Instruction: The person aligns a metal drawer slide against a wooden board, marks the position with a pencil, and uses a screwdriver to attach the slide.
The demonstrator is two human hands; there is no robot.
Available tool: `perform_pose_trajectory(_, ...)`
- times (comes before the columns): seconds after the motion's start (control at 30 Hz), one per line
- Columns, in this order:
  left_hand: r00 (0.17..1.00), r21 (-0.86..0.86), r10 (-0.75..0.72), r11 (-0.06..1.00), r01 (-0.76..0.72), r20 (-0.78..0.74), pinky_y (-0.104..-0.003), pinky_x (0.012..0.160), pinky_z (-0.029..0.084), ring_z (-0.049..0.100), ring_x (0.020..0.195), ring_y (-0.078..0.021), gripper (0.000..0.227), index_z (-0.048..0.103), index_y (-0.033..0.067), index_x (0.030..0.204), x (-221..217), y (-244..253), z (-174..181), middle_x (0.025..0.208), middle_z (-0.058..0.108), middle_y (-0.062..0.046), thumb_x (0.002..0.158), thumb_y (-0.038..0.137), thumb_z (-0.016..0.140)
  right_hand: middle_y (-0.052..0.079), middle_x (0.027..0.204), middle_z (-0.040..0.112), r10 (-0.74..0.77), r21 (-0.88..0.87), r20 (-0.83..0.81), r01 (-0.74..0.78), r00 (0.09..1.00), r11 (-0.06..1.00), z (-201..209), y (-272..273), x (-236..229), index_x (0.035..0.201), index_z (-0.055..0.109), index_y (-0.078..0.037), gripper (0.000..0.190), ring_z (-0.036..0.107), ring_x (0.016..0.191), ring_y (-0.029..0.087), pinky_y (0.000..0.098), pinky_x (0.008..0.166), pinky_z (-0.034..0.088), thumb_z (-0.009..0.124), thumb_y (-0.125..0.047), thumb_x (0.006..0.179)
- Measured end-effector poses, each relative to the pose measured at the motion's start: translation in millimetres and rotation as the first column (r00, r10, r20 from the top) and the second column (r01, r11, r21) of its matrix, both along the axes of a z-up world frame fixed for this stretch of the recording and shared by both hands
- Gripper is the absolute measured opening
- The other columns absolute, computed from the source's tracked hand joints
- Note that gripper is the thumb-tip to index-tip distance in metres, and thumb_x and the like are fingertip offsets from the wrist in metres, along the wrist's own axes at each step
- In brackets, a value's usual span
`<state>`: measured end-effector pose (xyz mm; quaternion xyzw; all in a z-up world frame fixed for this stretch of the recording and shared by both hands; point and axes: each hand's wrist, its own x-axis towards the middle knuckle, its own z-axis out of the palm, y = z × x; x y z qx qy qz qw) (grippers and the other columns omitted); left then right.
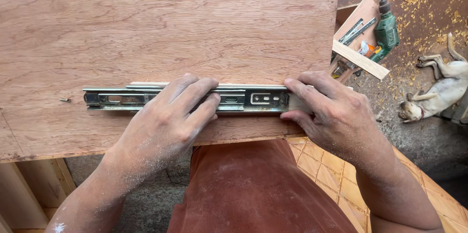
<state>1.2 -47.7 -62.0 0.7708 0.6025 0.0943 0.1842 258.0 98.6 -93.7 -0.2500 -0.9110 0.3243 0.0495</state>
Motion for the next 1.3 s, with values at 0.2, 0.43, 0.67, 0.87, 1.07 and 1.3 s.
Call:
perform_pose_trajectory(0.2, 0.999, -0.051, 0.028, 0.998, -0.029, -0.016, -0.045, 0.098, 0.056, 0.063, 0.113, -0.0347, 0.03, 0.07, -0.0083, 0.107, 8, 4, 5, 0.119, 0.066, -0.021, 0.081, 0.004, 0.073, 0.014, 0.113, 0.068, 0.0, -0.013, -0.012, 0.0, 1.0, 1.0, -8, 2, 5, 0.122, 0.067, -0.002, 0.056, 0.071, 0.094, 0.03, 0.0391, 0.071, 0.06, 0.083, -0.034, 0.08)
perform_pose_trajectory(0.43, 0.993, -0.122, 0.119, 0.986, -0.117, 0.012, -0.047, 0.098, 0.054, 0.064, 0.114, -0.0384, 0.03, 0.071, -0.0065, 0.108, 12, 8, 7, 0.12, 0.067, -0.02, 0.081, 0.008, 0.074, 0.018, 0.113, 0.065, -0.045, -0.156, -0.058, 0.035, 0.997, 0.987, -11, 11, 18, 0.122, 0.065, 0.001, 0.057, 0.069, 0.096, 0.034, 0.0397, 0.077, 0.059, 0.084, -0.027, 0.077)
perform_pose_trajectory(0.67, 0.987, -0.272, 0.154, 0.949, -0.162, -0.049, -0.048, 0.105, 0.053, 0.065, 0.12, -0.0363, 0.033, 0.074, -0.0017, 0.107, 13, 10, 9, 0.123, 0.069, -0.018, 0.075, 0.008, 0.072, 0.018, 0.111, 0.066, -0.019, -0.248, -0.082, -0.002, 0.996, 0.969, -21, 17, 21, 0.12, 0.065, 0.003, 0.054, 0.07, 0.096, 0.032, 0.0379, 0.075, 0.06, 0.086, -0.022, 0.077)
perform_pose_trajectory(0.87, 0.99, -0.251, 0.141, 0.958, -0.14, -0.015, -0.051, 0.105, 0.053, 0.065, 0.117, -0.0346, 0.027, 0.073, -0.0001, 0.107, 9, -4, -5, 0.122, 0.068, -0.017, 0.085, 0.015, 0.073, 0.012, 0.106, 0.069, -0.005, -0.299, -0.063, -0.014, 0.998, 0.954, -24, 21, 20, 0.116, 0.068, -0.001, 0.049, 0.072, 0.091, 0.025, 0.0325, 0.065, 0.06, 0.088, -0.021, 0.076)
perform_pose_trajectory(1.07, 0.989, -0.255, 0.148, 0.956, -0.148, -0.018, -0.05, 0.105, 0.052, 0.065, 0.117, -0.0345, 0.026, 0.073, 0.0012, 0.107, 11, 5, -4, 0.122, 0.069, -0.016, 0.084, 0.014, 0.07, 0.01, 0.106, 0.068, 0.019, -0.25, -0.1, -0.043, 0.995, 0.967, -24, 24, 17, 0.122, 0.067, -0.002, 0.06, 0.071, 0.09, 0.023, 0.0316, 0.066, 0.059, 0.089, -0.03, 0.073)
perform_pose_trajectory(1.3, 0.994, -0.245, 0.091, 0.967, -0.074, 0.062, -0.05, 0.104, 0.052, 0.063, 0.117, -0.0398, 0.04, 0.072, -0.0081, 0.107, 2, -3, 3, 0.123, 0.066, -0.023, 0.071, 0.007, 0.069, 0.01, 0.106, 0.066, 0.007, -0.163, -0.033, -0.012, 0.999, 0.987, -12, 16, 4, 0.12, 0.072, -0.009, 0.054, 0.07, 0.085, 0.022, 0.0346, 0.068, 0.059, 0.09, -0.03, 0.073)
